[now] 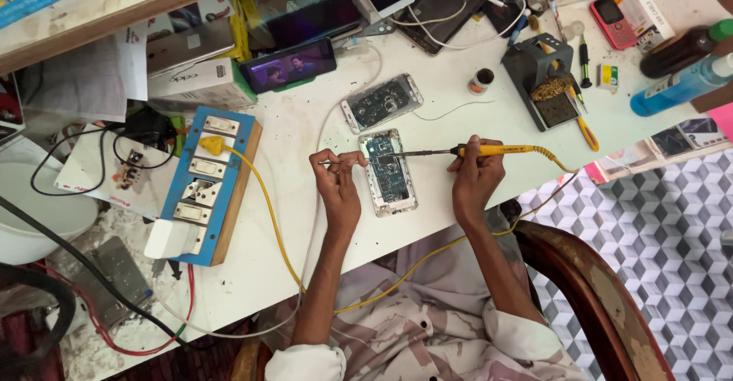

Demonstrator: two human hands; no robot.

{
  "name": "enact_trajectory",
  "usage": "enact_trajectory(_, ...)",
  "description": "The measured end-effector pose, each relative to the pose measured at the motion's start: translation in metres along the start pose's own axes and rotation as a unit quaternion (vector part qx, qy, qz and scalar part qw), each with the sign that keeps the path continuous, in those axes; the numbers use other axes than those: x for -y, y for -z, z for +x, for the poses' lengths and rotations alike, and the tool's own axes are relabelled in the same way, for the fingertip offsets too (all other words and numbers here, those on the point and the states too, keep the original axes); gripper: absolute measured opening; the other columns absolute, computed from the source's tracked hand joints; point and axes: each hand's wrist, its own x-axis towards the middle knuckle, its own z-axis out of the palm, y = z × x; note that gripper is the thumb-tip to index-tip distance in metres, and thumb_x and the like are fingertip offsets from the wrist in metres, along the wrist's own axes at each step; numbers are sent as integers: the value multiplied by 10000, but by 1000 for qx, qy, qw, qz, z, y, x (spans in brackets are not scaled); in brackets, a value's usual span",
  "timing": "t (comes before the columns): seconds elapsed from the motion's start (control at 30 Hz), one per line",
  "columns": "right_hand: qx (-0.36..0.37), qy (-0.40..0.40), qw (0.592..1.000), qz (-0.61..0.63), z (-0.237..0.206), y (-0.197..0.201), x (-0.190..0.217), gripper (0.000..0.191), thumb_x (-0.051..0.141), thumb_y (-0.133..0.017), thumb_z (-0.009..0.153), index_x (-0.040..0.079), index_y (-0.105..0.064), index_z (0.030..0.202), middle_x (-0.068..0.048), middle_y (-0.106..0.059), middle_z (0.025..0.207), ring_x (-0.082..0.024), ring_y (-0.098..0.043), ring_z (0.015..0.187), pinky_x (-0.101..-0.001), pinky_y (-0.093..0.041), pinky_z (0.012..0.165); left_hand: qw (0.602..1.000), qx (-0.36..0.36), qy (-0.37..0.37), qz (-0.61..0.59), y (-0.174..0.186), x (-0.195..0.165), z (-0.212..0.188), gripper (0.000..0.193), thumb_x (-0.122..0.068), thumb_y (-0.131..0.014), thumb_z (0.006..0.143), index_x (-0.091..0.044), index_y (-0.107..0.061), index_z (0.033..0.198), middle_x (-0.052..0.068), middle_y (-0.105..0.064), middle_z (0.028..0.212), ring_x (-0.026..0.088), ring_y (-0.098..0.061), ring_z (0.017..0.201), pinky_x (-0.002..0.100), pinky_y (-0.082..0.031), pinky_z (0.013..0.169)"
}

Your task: The person sits at a cluttered repair workbench and uses a soldering iron to work on the exposed motherboard of a disassembled smartphone, holding the board steady with one hand while applying the iron tip to points on the board throughout the episode.

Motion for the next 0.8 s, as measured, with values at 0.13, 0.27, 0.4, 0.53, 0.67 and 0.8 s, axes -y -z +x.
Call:
enact_trajectory(0.13, -5, -2, 1000, -13, 0, 1, 0, 243, 229, -542, 1112, 18, -529, 991, -8, -536, 676, -59, -506, 535, -225, -393, 489, 1000, 2, 0, -6, 1, 3, 1, 154, -84, -439, 1132, -96, -290, 1093, 134, -683, 901, 131, -578, 885, 292, -441, 920)
enact_trajectory(0.27, -7, 0, 1000, -13, 0, 2, -1, 252, 226, -555, 1111, 16, -528, 975, -7, -541, 684, -56, -500, 539, -225, -380, 493, 1000, 2, -5, -12, 1, 7, 1, 129, -90, -418, 1140, -91, -295, 1100, 139, -672, 913, 133, -583, 905, 296, -449, 972)
enact_trajectory(0.4, -5, 14, 1000, 3, -3, 2, 3, 250, 224, -567, 1109, 22, -522, 969, 3, -536, 684, -51, -502, 548, -221, -387, 501, 1000, 8, -13, -21, 0, 7, 0, 119, -82, -408, 1140, -81, -291, 1117, 148, -658, 923, 134, -564, 920, 295, -442, 993)
enact_trajectory(0.53, 4, -6, 1000, -12, -4, 5, 9, 249, 238, -575, 1098, 35, -531, 962, 6, -541, 652, -43, -489, 538, -216, -350, 494, 999, 8, -15, -27, -1, 5, 1, 88, -58, -376, 1141, -81, -295, 1117, 153, -660, 943, 143, -587, 945, 306, -451, 1030)
enact_trajectory(0.67, 4, -11, 1000, -11, -4, 7, 9, 247, 243, -594, 1093, 35, -545, 968, 3, -553, 651, -36, -459, 544, -216, -321, 506, 999, 5, -10, -31, -1, 8, 2, 103, -57, -395, 1136, -82, -298, 1112, 151, -662, 933, 155, -610, 939, 321, -472, 1012)
enact_trajectory(0.8, 6, -21, 1000, -2, -11, 11, 5, 242, 247, -597, 1092, 37, -550, 982, 2, -555, 656, -31, -462, 555, -216, -314, 514, 1000, 5, -4, -28, 1, 10, -2, 116, -65, -404, 1141, -84, -293, 1113, 151, -672, 933, 159, -605, 930, 322, -467, 1016)
